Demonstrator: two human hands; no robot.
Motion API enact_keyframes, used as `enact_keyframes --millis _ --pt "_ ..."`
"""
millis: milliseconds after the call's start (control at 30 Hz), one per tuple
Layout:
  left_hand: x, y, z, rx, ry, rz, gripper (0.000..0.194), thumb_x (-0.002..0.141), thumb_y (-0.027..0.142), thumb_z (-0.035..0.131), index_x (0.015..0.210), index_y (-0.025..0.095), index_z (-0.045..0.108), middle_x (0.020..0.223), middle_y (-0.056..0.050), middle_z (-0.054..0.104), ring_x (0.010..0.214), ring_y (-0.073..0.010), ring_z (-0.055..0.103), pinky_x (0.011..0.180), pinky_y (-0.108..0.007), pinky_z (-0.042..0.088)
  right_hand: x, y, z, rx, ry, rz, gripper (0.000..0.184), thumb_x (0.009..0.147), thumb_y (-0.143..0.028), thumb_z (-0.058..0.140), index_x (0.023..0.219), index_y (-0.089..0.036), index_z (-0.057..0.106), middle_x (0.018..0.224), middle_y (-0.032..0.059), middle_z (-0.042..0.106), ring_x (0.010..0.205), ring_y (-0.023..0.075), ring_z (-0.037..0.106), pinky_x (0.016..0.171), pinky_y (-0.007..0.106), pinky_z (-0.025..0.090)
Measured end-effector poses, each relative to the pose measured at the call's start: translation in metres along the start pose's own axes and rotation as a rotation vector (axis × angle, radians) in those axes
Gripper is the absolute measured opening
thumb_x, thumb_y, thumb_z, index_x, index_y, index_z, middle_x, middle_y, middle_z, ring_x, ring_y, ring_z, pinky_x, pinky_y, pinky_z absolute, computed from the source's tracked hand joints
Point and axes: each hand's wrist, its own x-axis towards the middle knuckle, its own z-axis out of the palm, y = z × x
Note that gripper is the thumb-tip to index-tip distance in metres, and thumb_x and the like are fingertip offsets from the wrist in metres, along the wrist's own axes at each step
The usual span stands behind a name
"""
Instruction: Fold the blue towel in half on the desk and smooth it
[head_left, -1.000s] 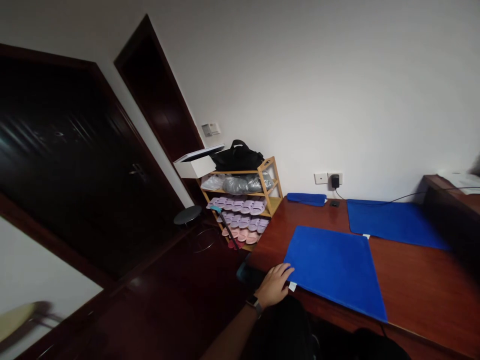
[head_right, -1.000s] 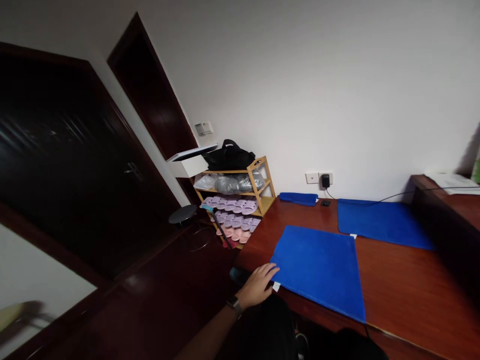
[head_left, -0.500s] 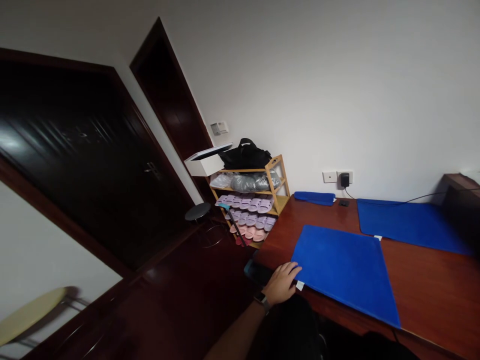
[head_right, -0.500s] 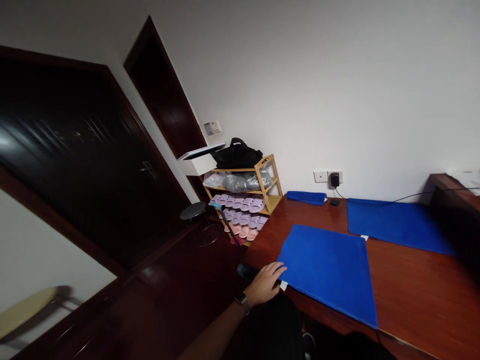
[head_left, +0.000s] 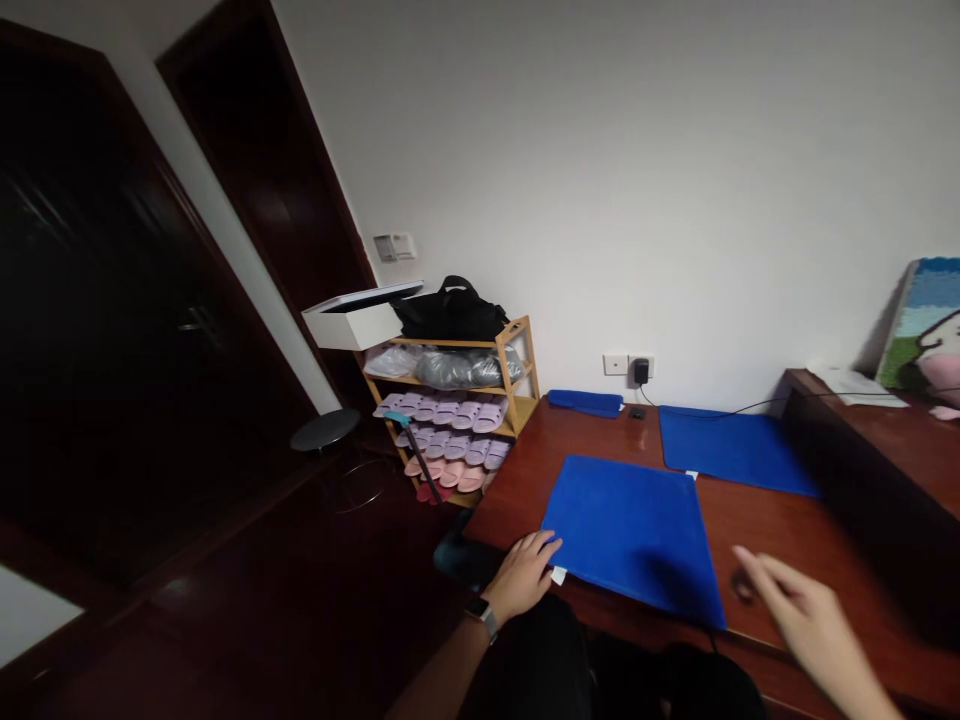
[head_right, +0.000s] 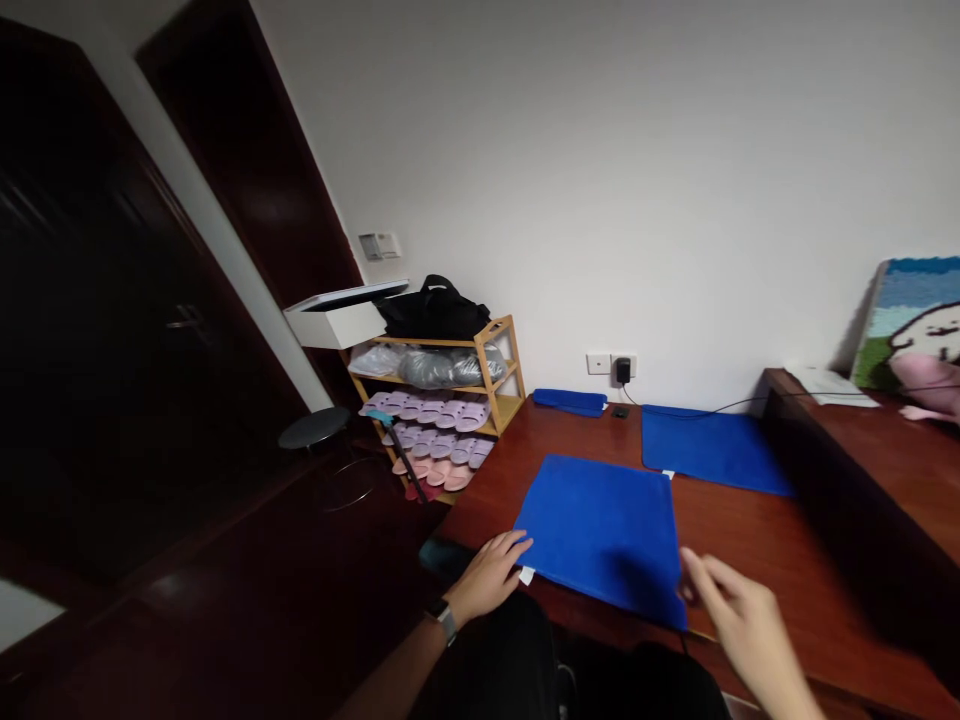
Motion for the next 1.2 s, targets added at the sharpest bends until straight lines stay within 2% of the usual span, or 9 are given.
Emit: enact_keyframes --millis 100,233,367,467,600,767,867,1000,1200 --pt "0.001 -0.002 0.000 -0.011 -0.004 -0.002 0.064 0.087 0.014 0.054 0.147 0.032 0.048 0.153 -0.003 0.050 0.141 -0.0240 0.044 0.119 -0.045 0.036 0.005 0.023 0.052 -0.065 -0.136 -0.001 0.063 0.095 -0.066 0.033 0.111 -0.023 0.076 0.118 0.0101 0.075 0.113 0.0287 0.069 0.103 0.038 0.053" --pt "0.004 -0.007 -0.002 -0.030 -0.024 -0.013 0.071 0.080 0.007 0.050 0.147 0.032 0.050 0.153 -0.002 0.051 0.141 -0.0225 0.045 0.120 -0.044 0.036 -0.018 0.068 0.109 -0.311 -0.196 0.038 0.079 0.094 -0.062 0.025 0.150 -0.013 0.049 0.155 0.0108 0.048 0.147 0.0307 0.040 0.123 0.050 0.031" --pt "0.010 -0.006 -0.008 -0.014 -0.046 -0.058 0.068 0.081 0.005 0.045 0.142 0.031 0.057 0.151 -0.002 0.054 0.139 -0.0218 0.047 0.120 -0.044 0.037 -0.035 0.083 0.133 -0.482 -0.236 0.076 0.077 0.095 -0.054 0.018 0.157 -0.014 0.039 0.161 0.0052 0.038 0.153 0.0275 0.026 0.126 0.050 0.020" --pt "0.019 0.008 -0.010 0.021 0.040 -0.042 0.057 0.089 0.009 0.044 0.141 0.028 0.058 0.154 -0.003 0.051 0.143 -0.0230 0.044 0.121 -0.045 0.035 -0.035 0.079 0.136 -0.530 -0.209 0.062 0.074 0.097 -0.050 0.014 0.158 -0.013 0.036 0.163 0.0040 0.035 0.154 0.0257 0.023 0.127 0.049 0.017" --pt "0.048 0.065 0.009 -0.003 0.089 0.091 0.046 0.104 0.030 0.037 0.147 0.029 0.052 0.159 -0.003 0.046 0.147 -0.0240 0.039 0.122 -0.047 0.034 -0.032 0.073 0.134 -0.532 -0.208 0.047 0.071 0.098 -0.046 0.015 0.157 -0.015 0.037 0.163 0.0042 0.035 0.153 0.0259 0.025 0.127 0.049 0.017" --pt "0.098 0.170 0.073 -0.157 -0.015 0.230 0.060 0.105 0.049 0.028 0.162 0.029 0.025 0.167 -0.003 0.030 0.154 -0.0255 0.024 0.128 -0.052 0.021 -0.030 0.068 0.126 -0.562 -0.281 0.052 0.067 0.098 -0.041 0.020 0.157 -0.015 0.037 0.164 0.0041 0.031 0.154 0.0260 0.022 0.126 0.049 0.016" --pt "0.115 0.204 0.105 -0.221 -0.075 0.205 0.065 0.104 0.052 0.026 0.164 0.030 0.014 0.168 -0.002 0.025 0.156 -0.0232 0.019 0.131 -0.045 0.016 -0.029 0.066 0.122 -0.553 -0.324 0.011 0.064 0.094 -0.035 0.030 0.156 -0.022 0.039 0.164 0.0012 0.030 0.155 0.0261 0.020 0.126 0.050 0.016" --pt "0.104 0.180 0.110 -0.130 -0.002 0.157 0.065 0.105 0.052 0.023 0.164 0.029 0.009 0.169 -0.004 0.023 0.156 -0.0265 0.017 0.128 -0.056 0.016 -0.027 0.065 0.123 -0.525 -0.271 0.052 0.064 0.098 -0.038 0.023 0.157 -0.018 0.038 0.164 0.0032 0.031 0.154 0.0253 0.022 0.126 0.049 0.018" --pt "0.063 0.055 0.062 0.098 0.082 -0.172 0.064 0.105 0.054 0.027 0.162 0.024 0.025 0.165 -0.011 0.033 0.153 -0.0304 0.026 0.124 -0.058 0.024 -0.027 0.064 0.129 -0.542 -0.240 0.078 0.067 0.100 -0.044 0.016 0.158 -0.016 0.035 0.164 0.0018 0.029 0.154 0.0241 0.022 0.127 0.048 0.018"
